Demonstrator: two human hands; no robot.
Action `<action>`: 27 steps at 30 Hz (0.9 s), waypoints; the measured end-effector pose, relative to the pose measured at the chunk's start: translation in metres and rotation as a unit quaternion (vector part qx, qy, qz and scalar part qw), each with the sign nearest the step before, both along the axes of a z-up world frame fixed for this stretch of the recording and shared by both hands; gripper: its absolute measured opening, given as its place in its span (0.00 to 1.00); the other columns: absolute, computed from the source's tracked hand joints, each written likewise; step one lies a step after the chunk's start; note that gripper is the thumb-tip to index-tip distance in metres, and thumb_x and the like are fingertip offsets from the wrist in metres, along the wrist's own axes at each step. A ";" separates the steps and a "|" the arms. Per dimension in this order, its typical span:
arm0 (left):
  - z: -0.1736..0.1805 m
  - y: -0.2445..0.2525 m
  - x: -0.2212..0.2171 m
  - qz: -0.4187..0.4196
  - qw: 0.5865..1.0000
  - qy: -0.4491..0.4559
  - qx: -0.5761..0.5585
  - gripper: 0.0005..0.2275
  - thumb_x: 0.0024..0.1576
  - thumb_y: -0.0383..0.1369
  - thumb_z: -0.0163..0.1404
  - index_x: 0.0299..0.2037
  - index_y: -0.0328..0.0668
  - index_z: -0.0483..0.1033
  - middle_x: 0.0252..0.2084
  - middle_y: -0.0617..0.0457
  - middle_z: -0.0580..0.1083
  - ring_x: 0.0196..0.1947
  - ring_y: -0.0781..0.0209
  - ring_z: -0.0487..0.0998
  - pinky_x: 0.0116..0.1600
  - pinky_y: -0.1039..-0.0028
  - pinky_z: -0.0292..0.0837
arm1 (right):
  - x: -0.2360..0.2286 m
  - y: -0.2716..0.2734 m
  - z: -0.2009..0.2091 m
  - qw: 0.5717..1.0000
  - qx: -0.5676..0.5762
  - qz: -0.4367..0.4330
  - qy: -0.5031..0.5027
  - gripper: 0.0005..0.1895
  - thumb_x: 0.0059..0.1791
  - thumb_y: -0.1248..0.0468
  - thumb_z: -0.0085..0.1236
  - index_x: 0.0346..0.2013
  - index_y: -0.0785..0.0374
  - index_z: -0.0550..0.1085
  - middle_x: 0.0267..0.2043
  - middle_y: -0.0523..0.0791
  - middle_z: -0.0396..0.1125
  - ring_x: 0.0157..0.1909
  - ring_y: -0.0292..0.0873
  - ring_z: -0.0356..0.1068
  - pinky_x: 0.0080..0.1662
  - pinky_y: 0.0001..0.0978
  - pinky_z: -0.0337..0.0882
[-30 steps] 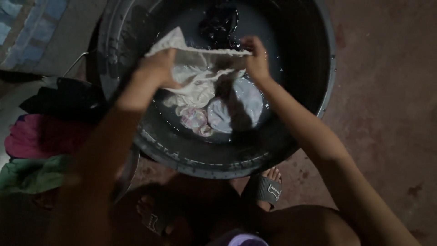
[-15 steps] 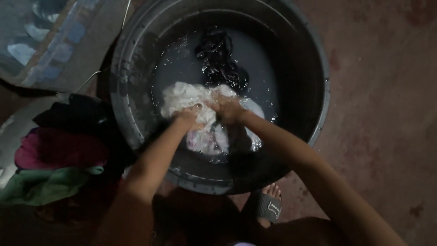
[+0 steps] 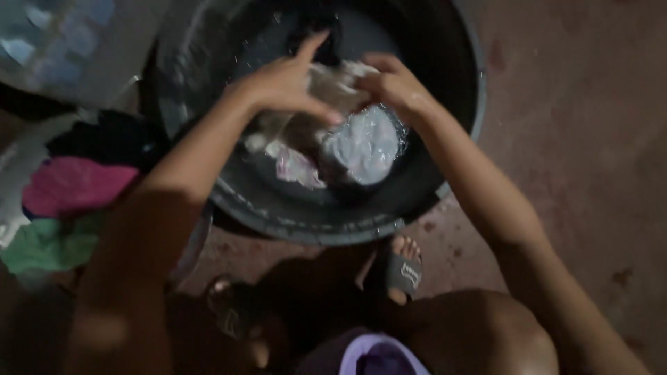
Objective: Washing various items of clothing by hand in a basin of soapy water.
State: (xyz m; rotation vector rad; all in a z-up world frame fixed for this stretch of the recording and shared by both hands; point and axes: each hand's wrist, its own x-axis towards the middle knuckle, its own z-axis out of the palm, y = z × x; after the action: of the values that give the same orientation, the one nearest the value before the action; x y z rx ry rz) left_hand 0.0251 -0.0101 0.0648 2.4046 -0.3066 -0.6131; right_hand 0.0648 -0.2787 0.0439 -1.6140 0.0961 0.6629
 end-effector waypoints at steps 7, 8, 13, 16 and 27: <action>-0.062 -0.033 0.017 0.074 0.946 -0.211 -0.235 0.22 0.53 0.33 0.67 0.56 0.41 0.74 0.48 0.47 0.81 0.48 0.56 0.85 0.52 0.70 0.80 | -0.021 -0.010 0.021 0.960 0.150 0.159 -0.178 0.24 0.55 0.68 0.60 0.65 0.71 0.67 0.60 0.51 0.69 0.60 0.48 0.72 0.59 0.43 0.78; -0.065 -0.031 0.016 0.112 0.936 -0.253 -0.216 0.16 0.54 0.30 0.68 0.49 0.40 0.77 0.43 0.48 0.81 0.42 0.60 0.85 0.47 0.73 0.80 | -0.020 -0.015 0.008 0.966 0.128 0.102 -0.202 0.23 0.54 0.66 0.62 0.62 0.73 0.70 0.60 0.52 0.69 0.60 0.50 0.73 0.56 0.48 0.80; 0.002 -0.082 -0.028 0.111 0.874 -0.200 -0.429 0.11 0.59 0.26 0.64 0.47 0.38 0.75 0.43 0.53 0.77 0.44 0.63 0.81 0.48 0.73 0.81 | -0.047 -0.003 -0.076 0.902 -0.029 0.247 -0.353 0.48 0.41 0.60 0.77 0.66 0.69 0.57 0.63 0.57 0.60 0.64 0.54 0.62 0.60 0.49 0.71; 0.036 -0.097 -0.041 0.086 0.841 -0.163 -0.510 0.08 0.62 0.26 0.63 0.47 0.38 0.76 0.45 0.54 0.79 0.47 0.63 0.82 0.52 0.72 0.83 | -0.047 0.007 -0.142 0.961 0.004 0.230 -0.155 0.38 0.46 0.57 0.69 0.64 0.68 0.63 0.57 0.54 0.67 0.57 0.55 0.70 0.54 0.47 0.75; -0.076 0.007 -0.041 0.327 0.853 -0.028 -0.406 0.30 0.48 0.21 0.58 0.65 0.44 0.70 0.65 0.48 0.74 0.63 0.57 0.77 0.65 0.70 0.76 | -0.019 -0.026 0.021 0.963 -0.061 0.126 -0.232 0.29 0.41 0.68 0.69 0.55 0.65 0.69 0.52 0.52 0.73 0.53 0.48 0.78 0.54 0.39 0.79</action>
State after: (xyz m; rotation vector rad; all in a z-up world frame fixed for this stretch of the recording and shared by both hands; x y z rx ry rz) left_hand -0.0154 -0.0027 -0.0115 1.5404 0.2132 -0.0506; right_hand 0.0459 -0.3051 0.0647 -1.8803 -0.4260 0.4592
